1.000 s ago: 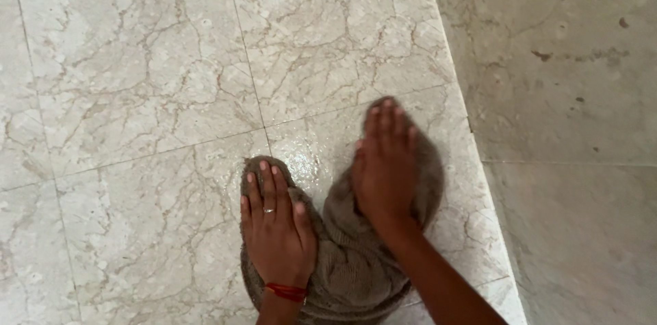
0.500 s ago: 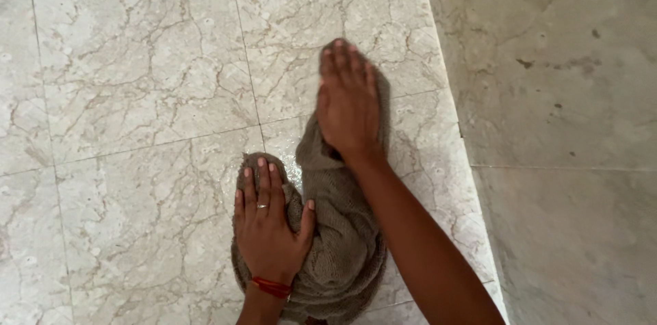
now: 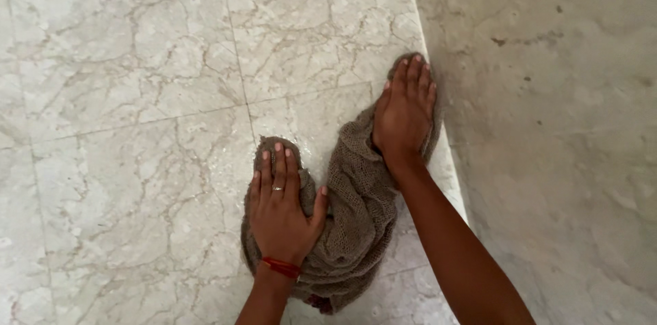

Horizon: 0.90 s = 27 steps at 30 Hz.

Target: The person wipes the floor along the base of a wall and in an open area using a towel, then folds the towel and continues wiping.

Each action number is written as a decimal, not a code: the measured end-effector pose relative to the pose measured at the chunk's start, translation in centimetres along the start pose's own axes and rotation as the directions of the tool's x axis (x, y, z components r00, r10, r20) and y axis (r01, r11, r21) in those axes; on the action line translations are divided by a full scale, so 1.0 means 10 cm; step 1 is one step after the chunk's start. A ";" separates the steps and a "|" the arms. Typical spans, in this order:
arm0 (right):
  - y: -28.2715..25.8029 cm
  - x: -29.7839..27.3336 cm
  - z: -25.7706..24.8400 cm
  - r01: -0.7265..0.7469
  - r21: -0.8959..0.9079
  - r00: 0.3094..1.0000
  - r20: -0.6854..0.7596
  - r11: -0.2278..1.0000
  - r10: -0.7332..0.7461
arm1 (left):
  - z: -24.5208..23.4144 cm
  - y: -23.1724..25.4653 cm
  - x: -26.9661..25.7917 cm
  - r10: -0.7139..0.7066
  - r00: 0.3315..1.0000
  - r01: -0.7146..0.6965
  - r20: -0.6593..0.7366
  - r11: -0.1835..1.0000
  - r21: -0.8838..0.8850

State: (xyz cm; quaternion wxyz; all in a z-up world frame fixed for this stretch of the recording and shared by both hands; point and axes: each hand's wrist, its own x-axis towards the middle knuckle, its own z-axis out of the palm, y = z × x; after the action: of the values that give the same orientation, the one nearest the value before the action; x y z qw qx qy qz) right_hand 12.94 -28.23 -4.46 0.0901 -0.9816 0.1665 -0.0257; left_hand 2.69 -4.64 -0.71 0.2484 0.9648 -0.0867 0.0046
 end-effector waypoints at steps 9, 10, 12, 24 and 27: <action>0.29 -0.67 -0.19 0.120 0.034 0.987 -0.112 0.992 -0.115 | 0.06 0.07 -0.15 0.062 0.998 -0.062 -0.010 0.998 -0.005; 0.31 -0.75 -0.22 0.140 0.044 0.983 -0.127 0.989 -0.133 | 0.07 0.08 -0.17 0.064 0.998 -0.064 -0.015 0.998 -0.009; 0.34 -0.86 -0.27 0.156 0.059 0.979 -0.140 0.986 -0.147 | 0.06 0.08 -0.20 0.069 0.998 -0.069 -0.008 0.997 -0.016; 0.49 -1.66 -0.55 0.074 0.072 0.995 -0.073 0.995 -0.068 | 0.03 0.09 -0.59 0.031 0.998 -0.029 0.059 0.999 -0.025; 0.49 -1.95 -0.61 0.023 0.049 0.997 -0.071 0.999 -0.020 | 0.01 0.10 -0.64 0.038 0.999 -0.037 0.035 0.999 -0.020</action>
State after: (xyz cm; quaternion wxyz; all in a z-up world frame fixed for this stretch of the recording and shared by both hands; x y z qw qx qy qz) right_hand -7.49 -27.36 0.21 0.1085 -0.9792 0.1584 -0.0654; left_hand -3.76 -4.53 -0.65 0.2558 0.9605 -0.1092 -0.0089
